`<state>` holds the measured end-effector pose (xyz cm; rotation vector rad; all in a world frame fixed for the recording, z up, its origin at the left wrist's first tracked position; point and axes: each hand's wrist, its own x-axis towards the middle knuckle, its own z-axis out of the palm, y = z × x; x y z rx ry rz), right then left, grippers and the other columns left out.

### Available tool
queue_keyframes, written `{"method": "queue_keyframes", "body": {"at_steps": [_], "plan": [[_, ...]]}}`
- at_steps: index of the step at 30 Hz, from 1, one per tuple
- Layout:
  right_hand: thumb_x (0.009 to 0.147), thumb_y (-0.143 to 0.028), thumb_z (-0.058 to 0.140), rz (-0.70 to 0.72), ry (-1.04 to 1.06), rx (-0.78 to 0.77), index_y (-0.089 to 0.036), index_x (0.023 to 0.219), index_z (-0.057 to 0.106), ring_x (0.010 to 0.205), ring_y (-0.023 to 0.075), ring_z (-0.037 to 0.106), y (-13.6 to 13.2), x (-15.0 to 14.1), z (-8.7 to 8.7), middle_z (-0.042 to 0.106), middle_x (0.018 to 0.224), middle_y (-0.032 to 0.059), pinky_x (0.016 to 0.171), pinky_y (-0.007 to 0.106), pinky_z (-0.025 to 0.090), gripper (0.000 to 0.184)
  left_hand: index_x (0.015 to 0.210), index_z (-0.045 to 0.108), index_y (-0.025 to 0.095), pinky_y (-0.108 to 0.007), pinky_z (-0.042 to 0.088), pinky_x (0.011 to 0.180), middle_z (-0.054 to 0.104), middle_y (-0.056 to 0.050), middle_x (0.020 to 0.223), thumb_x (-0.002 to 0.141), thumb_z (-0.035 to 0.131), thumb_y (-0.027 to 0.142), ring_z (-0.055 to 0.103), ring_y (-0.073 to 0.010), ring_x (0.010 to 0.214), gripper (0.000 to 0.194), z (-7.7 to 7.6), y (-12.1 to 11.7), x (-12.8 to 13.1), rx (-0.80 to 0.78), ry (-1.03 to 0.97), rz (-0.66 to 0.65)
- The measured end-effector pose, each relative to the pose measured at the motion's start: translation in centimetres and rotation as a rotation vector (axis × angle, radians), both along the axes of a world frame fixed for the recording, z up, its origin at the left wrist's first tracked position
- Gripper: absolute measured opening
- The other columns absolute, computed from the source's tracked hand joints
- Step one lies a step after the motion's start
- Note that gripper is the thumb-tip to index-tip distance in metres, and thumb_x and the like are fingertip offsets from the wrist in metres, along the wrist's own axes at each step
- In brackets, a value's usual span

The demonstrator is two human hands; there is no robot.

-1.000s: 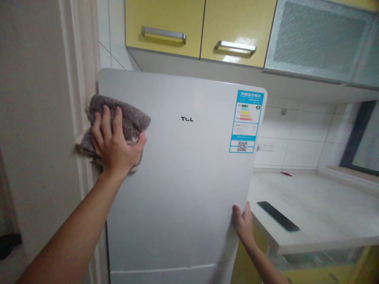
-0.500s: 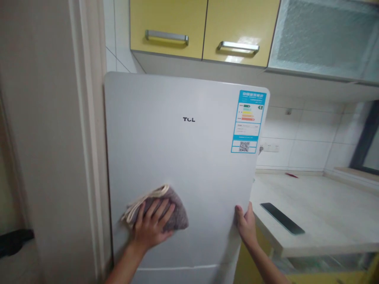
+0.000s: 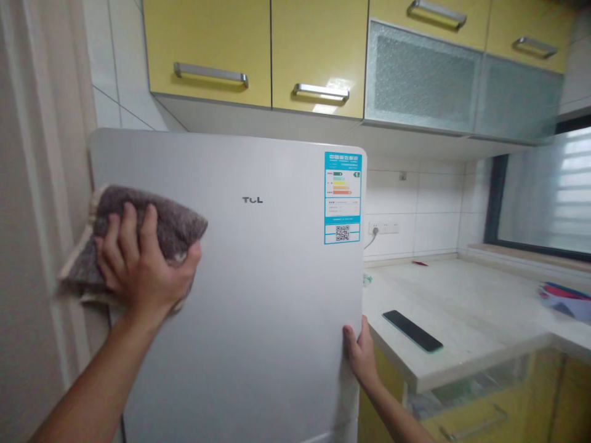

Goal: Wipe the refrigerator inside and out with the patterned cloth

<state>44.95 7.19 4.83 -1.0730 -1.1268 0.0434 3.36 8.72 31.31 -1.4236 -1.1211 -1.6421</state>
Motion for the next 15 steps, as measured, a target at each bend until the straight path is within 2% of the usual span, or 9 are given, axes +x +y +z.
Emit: {"method": "queue_keyframes", "body": {"at_steps": [2, 3, 5, 8, 12, 15], "plan": [[0.098, -0.08, 0.059, -0.017, -0.001, 0.001, -0.019, 0.121, 0.065, 0.099, 0.0338, 0.074, 0.1, 0.0, -0.1, 0.076, 0.108, 0.0137, 0.084, 0.044, 0.061, 0.065, 0.172, 0.03, 0.027, -0.075, 0.014, 0.132, 0.026, -0.01, 0.184, 0.096, 0.06, 0.062, 0.02, -0.0432, 0.169, 0.089, 6.6, 0.0, 1.4, 0.0, 0.04, -0.017], [0.098, -0.08, 0.058, -0.023, 0.0, 0.002, -0.019, 0.12, 0.065, 0.097, 0.0338, 0.074, 0.1, -0.1, -0.1, 0.076, 0.107, 0.0135, 0.082, 0.044, 0.061, 0.065, 0.172, 0.029, 0.024, -0.075, 0.013, 0.131, 0.024, -0.012, 0.184, 0.098, 0.056, 0.062, 0.018, -0.042, 0.17, 0.088, 9.1, -0.1, 2.5, -0.005, 0.067, -0.029], [0.099, -0.079, 0.058, -0.022, 0.001, 0.004, -0.019, 0.121, 0.065, 0.098, 0.0338, 0.074, 0.1, -0.1, -0.1, 0.076, 0.108, 0.0133, 0.082, 0.043, 0.061, 0.064, 0.171, 0.032, 0.022, -0.069, 0.01, 0.136, 0.026, -0.011, 0.184, 0.099, 0.055, 0.063, 0.019, -0.0378, 0.17, 0.086, 12.9, -0.2, 5.4, -0.003, 0.148, -0.044], [0.101, -0.077, 0.059, -0.009, 0.002, 0.005, -0.02, 0.126, 0.064, 0.105, 0.0344, 0.074, 0.0, -0.2, -0.2, 0.075, 0.114, 0.014, 0.085, 0.043, 0.06, 0.063, 0.165, 0.043, 0.025, -0.062, 0.011, 0.139, 0.045, -0.009, 0.174, 0.098, 0.053, 0.064, 0.032, -0.034, 0.164, 0.079, 16.7, -0.5, 11.3, -0.034, 0.346, -0.063], [0.102, -0.074, 0.058, 0.009, -0.008, 0.001, -0.02, 0.13, 0.064, 0.109, 0.0337, 0.072, -0.1, -0.3, -0.3, 0.074, 0.119, 0.0135, 0.091, 0.044, 0.059, 0.06, 0.15, 0.059, 0.018, -0.065, 0.026, 0.129, 0.063, -0.016, 0.153, 0.094, 0.051, 0.074, 0.046, -0.0422, 0.15, 0.079, 20.7, -0.9, 20.2, -0.183, 0.5, -0.106], [0.104, -0.072, 0.057, 0.022, -0.019, -0.013, -0.021, 0.127, 0.064, 0.106, 0.0323, 0.073, 0.0, -0.2, -0.5, 0.074, 0.116, 0.012, 0.092, 0.044, 0.059, 0.056, 0.139, 0.067, 0.015, -0.063, 0.037, 0.12, 0.07, -0.019, 0.139, 0.092, 0.051, 0.08, 0.057, -0.0452, 0.139, 0.082, 23.0, -1.0, 26.2, -0.309, 0.568, -0.089]]}}
